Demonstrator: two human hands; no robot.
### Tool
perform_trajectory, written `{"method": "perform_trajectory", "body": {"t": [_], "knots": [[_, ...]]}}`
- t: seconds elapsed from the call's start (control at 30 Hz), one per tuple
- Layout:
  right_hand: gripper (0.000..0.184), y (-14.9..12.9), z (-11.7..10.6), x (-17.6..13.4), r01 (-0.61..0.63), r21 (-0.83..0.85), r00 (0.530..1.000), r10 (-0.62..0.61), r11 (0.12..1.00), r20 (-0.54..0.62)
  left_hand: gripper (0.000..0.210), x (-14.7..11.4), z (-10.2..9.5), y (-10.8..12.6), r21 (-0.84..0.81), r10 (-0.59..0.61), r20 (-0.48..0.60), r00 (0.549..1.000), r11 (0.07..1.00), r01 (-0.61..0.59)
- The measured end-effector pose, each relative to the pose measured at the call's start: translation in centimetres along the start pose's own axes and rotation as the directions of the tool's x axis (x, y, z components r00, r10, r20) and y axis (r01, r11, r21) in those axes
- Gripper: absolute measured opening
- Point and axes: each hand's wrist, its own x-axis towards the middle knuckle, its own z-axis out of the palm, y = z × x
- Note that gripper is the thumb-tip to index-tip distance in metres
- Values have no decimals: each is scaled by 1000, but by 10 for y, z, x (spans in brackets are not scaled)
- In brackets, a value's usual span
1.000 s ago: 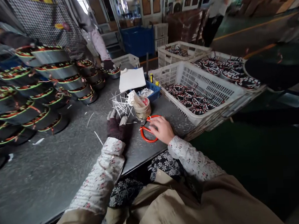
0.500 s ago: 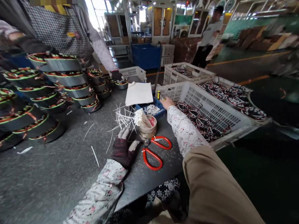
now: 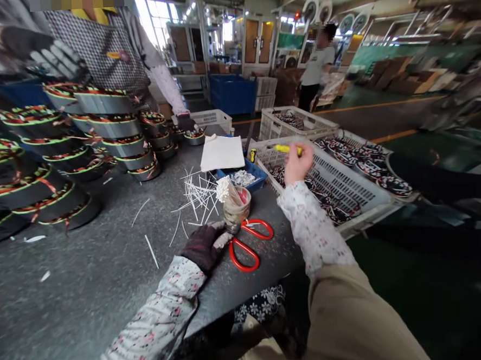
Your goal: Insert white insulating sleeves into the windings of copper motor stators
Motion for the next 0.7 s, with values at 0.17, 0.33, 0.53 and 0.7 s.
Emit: {"method": "perform_trajectory", "body": {"t": [0.17,0.33,0.53,0.7], "knots": [[50,-47,-64,-138,-443,476,833,151,760,533,36,0,8,-13,-218,32,-383,923,968,-124],[43,-69,-82,-263,-659,145,368,148,738,918,39,-1,-8,-12,-420,-253,-813,525,879,-227],[43,-69,-38,-271,-652,59,297,183,756,937,49,-21,-70,-55,-449,-394,-864,313,884,-129],[36,-97,19,-299,-652,-62,77,148,756,986,51,-46,-96,-123,-459,-451,-872,192,888,0]]}}
